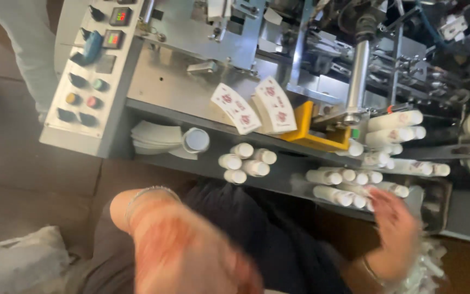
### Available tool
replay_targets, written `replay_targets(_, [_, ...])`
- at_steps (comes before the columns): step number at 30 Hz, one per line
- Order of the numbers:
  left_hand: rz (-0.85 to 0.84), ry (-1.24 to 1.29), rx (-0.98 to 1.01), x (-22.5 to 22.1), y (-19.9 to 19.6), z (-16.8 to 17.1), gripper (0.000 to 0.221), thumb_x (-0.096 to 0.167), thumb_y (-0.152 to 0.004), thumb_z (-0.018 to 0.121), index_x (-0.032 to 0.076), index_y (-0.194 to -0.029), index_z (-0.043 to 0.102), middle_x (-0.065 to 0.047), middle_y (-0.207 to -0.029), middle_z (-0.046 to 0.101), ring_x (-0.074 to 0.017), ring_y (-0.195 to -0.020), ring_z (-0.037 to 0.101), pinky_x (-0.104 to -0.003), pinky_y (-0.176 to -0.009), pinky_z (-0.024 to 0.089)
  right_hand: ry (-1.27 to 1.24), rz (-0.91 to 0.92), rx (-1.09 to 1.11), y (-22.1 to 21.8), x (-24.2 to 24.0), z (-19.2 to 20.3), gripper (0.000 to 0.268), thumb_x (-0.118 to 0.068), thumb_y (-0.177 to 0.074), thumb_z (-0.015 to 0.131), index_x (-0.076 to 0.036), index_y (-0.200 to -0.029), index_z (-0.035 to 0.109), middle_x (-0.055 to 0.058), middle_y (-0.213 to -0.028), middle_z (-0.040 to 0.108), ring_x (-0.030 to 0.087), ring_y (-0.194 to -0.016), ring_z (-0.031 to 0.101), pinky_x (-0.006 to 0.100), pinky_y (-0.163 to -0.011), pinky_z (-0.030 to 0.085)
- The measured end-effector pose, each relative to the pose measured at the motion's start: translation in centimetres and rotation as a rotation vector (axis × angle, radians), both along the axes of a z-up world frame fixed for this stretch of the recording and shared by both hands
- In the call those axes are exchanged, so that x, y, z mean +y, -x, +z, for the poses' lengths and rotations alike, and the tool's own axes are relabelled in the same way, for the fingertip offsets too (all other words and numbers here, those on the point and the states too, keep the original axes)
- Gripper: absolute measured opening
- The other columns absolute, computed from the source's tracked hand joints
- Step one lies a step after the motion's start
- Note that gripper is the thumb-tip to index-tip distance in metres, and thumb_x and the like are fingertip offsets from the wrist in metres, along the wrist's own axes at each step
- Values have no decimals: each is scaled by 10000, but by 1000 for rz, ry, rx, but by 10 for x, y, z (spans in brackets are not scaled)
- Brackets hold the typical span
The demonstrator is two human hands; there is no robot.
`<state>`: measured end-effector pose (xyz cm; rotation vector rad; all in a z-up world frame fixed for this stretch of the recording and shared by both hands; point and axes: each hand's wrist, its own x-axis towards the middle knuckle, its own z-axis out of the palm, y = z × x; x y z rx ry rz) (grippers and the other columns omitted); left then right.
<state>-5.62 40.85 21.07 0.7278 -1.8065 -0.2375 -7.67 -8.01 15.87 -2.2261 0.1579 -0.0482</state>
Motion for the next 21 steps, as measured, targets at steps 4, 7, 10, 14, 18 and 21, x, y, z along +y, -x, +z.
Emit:
replay_targets(4, [348, -84, 317, 47, -45, -6, 238, 260, -1065, 691, 44, -975, 645, -81, -960, 685, -278, -958, 701, -452, -1011, 580, 130, 345, 117, -86, 192, 15, 264, -89, -868, 752, -88, -1132, 739, 70, -1062, 764, 188, -947, 733, 300, -727, 584])
replay_targets(7, [687, -628, 801, 58, -45, -106, 191, 229, -976, 655, 50, -983, 720, -56, -892, 746, -174, -847, 724, -318, -757, 567, 348, 602, -124, -137, 265, -52, 310, -219, -872, 812, -62, -1132, 747, 117, -1018, 755, 289, -873, 721, 380, -763, 559])
replay_targets(10, [781, -771, 1027, 60, -27, -193, 259, 231, -1011, 703, 6, -884, 709, -99, -833, 699, -139, -824, 647, -342, -715, 524, 262, 677, -183, -177, 311, -104, 337, -187, -841, 798, -18, -1115, 697, 168, -1260, 618, 335, -1116, 636, 386, -893, 552])
replay_targets(14, [728, -935, 941, 71, -7, -204, 303, 297, -1000, 648, 30, -904, 755, -72, -838, 779, -145, -823, 710, -291, -768, 546, 544, 623, -305, -198, 327, -137, 398, -198, -731, 857, -18, -1055, 713, 191, -1138, 571, 390, -1071, 577, 469, -910, 491])
replay_targets(18, [591, -947, 939, 74, 2, -209, 338, 308, -1030, 590, 21, -929, 739, -58, -845, 759, -140, -829, 726, -296, -766, 571, 551, 613, -113, -200, 334, -97, 283, -176, -702, 871, -42, -838, 662, 143, -1046, 561, 336, -976, 591, 459, -881, 506])
replay_targets(21, [506, -1005, 1078, 74, -1, -192, 348, 304, -1046, 567, -5, -962, 705, -54, -826, 744, -157, -799, 720, -323, -742, 581, 297, 608, -218, -210, 312, -115, 234, -127, -755, 822, -33, -846, 628, 145, -1112, 533, 307, -949, 603, 397, -818, 551])
